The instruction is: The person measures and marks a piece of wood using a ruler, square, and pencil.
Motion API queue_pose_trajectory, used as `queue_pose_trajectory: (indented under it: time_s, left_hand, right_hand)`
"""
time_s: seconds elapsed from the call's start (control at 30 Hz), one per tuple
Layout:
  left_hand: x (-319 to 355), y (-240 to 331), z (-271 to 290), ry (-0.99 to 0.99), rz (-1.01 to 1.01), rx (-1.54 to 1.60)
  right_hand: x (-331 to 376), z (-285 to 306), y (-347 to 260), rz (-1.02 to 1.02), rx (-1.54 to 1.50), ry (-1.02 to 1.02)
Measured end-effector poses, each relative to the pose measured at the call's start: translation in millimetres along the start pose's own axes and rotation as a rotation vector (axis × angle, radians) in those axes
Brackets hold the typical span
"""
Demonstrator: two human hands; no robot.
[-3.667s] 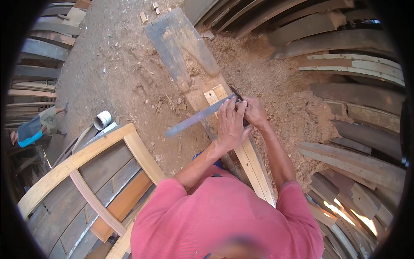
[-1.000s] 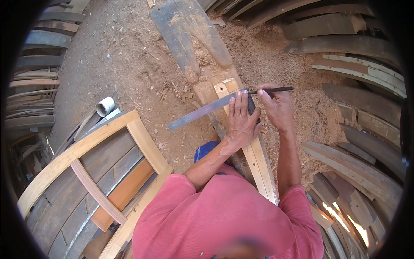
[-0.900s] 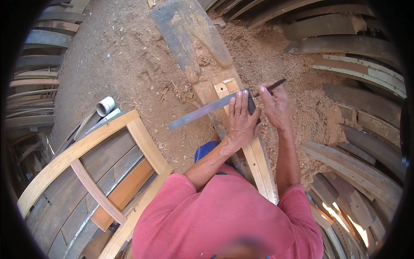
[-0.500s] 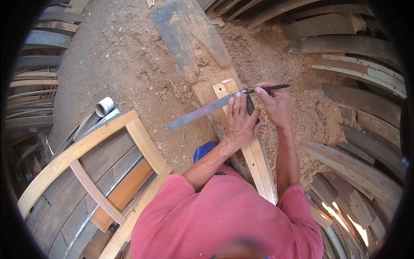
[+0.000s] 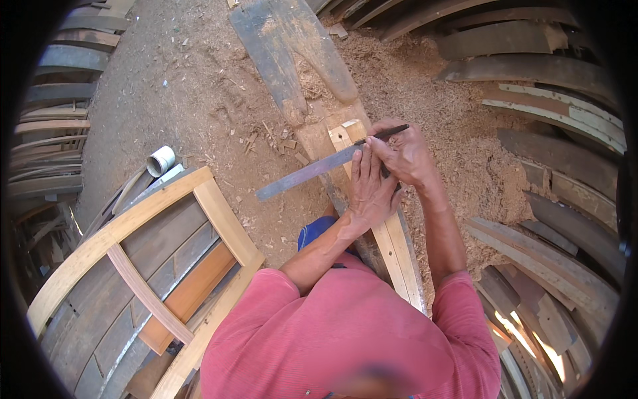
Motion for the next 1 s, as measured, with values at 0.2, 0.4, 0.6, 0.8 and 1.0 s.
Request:
queue_pose_trajectory:
  time_s: [0.2, 0.4, 0.6, 0.8, 1.0]
  left_hand:
    - [-2, 1, 2, 0.033, -0.003, 0.031]
    - [-1, 2, 2, 0.049, -0.002, 0.035]
    - [-2, 1, -1, -0.063, 0.034, 0.033]
    - [-1, 1, 1, 0.026, 0.007, 0.036]
    - [-3, 1, 2, 0.035, 0.008, 0.031]
  right_hand:
    - [-6, 16, 8, 0.011, -0.051, 0.069]
    - [-1, 19, 6, -0.040, -0.169, 0.077]
    - [-4, -33, -14, 0.039, -0.264, -0.117]
    - [-4, 11, 5, -0.059, -0.042, -0.014]
    - [-8, 17, 7, -0.050, -0.102, -0.022]
Point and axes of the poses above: each hand's wrist, its own x-axis away from the middle knuckle, its own z-axis out of the back of the hand, y = z × x, the point moved 3 cm from there along -x, towards the middle knuckle, and after that the axes turned 13 degrees about x, right-handed, at the moved point
